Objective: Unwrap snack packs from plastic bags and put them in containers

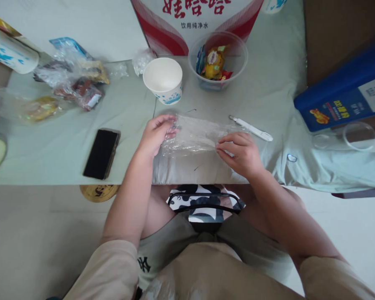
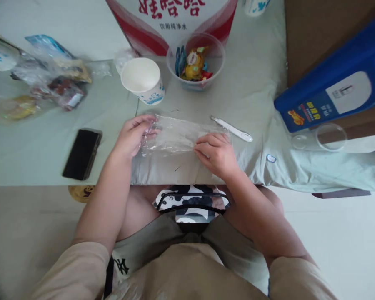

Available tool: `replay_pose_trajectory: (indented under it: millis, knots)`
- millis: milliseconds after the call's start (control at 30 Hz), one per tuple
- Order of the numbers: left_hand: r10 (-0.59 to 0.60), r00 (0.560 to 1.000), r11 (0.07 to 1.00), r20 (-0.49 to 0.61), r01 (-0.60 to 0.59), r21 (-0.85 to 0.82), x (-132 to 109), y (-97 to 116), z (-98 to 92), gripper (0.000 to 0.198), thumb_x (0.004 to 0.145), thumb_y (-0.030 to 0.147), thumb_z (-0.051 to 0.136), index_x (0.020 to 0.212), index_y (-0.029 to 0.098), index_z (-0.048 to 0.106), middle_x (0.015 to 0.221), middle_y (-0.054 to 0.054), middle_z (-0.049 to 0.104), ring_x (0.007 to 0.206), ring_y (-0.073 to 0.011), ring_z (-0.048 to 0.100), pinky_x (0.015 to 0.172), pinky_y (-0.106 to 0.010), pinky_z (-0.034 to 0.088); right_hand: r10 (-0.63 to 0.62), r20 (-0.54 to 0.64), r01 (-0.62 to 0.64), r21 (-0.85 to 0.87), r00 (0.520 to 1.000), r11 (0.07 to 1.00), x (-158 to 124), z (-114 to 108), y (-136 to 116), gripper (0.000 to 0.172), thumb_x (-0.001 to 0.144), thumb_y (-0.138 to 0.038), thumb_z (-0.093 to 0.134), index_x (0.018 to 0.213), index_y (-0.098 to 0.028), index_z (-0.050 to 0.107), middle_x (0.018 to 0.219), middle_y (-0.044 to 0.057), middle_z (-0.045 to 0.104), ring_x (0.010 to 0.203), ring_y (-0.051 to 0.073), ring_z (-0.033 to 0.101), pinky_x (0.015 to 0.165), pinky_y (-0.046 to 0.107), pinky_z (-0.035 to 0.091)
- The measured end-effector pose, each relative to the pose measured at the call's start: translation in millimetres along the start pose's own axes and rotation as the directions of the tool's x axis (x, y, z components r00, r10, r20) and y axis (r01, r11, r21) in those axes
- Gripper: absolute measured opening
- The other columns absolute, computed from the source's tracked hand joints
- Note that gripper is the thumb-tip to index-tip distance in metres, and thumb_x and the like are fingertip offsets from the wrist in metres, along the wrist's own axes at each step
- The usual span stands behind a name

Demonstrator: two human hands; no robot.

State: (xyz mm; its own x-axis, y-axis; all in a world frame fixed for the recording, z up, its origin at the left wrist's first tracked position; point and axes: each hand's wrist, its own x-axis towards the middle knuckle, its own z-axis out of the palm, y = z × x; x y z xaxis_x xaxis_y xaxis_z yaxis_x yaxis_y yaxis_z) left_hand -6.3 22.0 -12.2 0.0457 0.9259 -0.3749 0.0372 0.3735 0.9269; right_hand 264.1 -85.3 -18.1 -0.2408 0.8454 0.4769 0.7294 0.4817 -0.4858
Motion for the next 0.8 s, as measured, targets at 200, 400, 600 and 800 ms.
replay_pose_trajectory:
  millis: [200,400,600,800]
  knots:
    - [-0.002,1.0,0.999,-0.008,0.002,0.039,-0.3,2.3,2.0,0.014,0.088,0.021,0.071,0.101,0.022,0.078,0.108,-0.003,0.077,0.078,-0.0118,0.076,0.063,-0.02,0.058,-0.1,-0.028,0.099,-0.025,0.995,0.995,-4.6,1.4,0.3,0.014,0.099,-0.024,0.07,0.089,-0.026,0.08,0.096,0.004,0.082,0.09,0.022,0.073,0.082,0.039,0.048]
    - [0.023,0.999,0.996,-0.024,-0.02,0.091,-2.2,3.9,3.8,0.018,0.092,0.024,0.067,0.108,0.026,0.077,0.113,-0.003,0.077,0.08,-0.0124,0.078,0.062,-0.019,0.058,-0.108,0.005,0.108,-0.108,0.994,0.988,-5.3,4.1,-0.5,0.019,0.101,-0.024,0.067,0.087,-0.027,0.081,0.099,0.003,0.082,0.089,0.019,0.071,0.081,0.037,0.045]
    - [0.04,0.995,0.998,-0.089,-0.035,0.055,-0.2,4.0,4.6,0.015,0.093,0.023,0.067,0.105,0.022,0.076,0.112,-0.004,0.077,0.079,-0.0123,0.078,0.06,-0.019,0.058,-0.083,-0.093,0.065,-0.179,0.992,0.982,-3.6,0.5,-3.8,0.017,0.101,-0.025,0.068,0.091,-0.029,0.081,0.093,0.003,0.08,0.085,0.02,0.067,0.077,0.037,0.043]
    - [0.039,0.995,0.998,-0.09,-0.035,0.048,2.3,2.2,3.4,0.014,0.091,0.028,0.074,0.104,0.022,0.074,0.105,-0.004,0.078,0.079,-0.0134,0.079,0.061,-0.019,0.06,-0.065,0.0,0.064,-0.169,0.998,0.983,-6.5,5.6,-4.8,0.018,0.101,-0.026,0.066,0.091,-0.027,0.08,0.097,0.005,0.08,0.088,0.021,0.068,0.08,0.038,0.043]
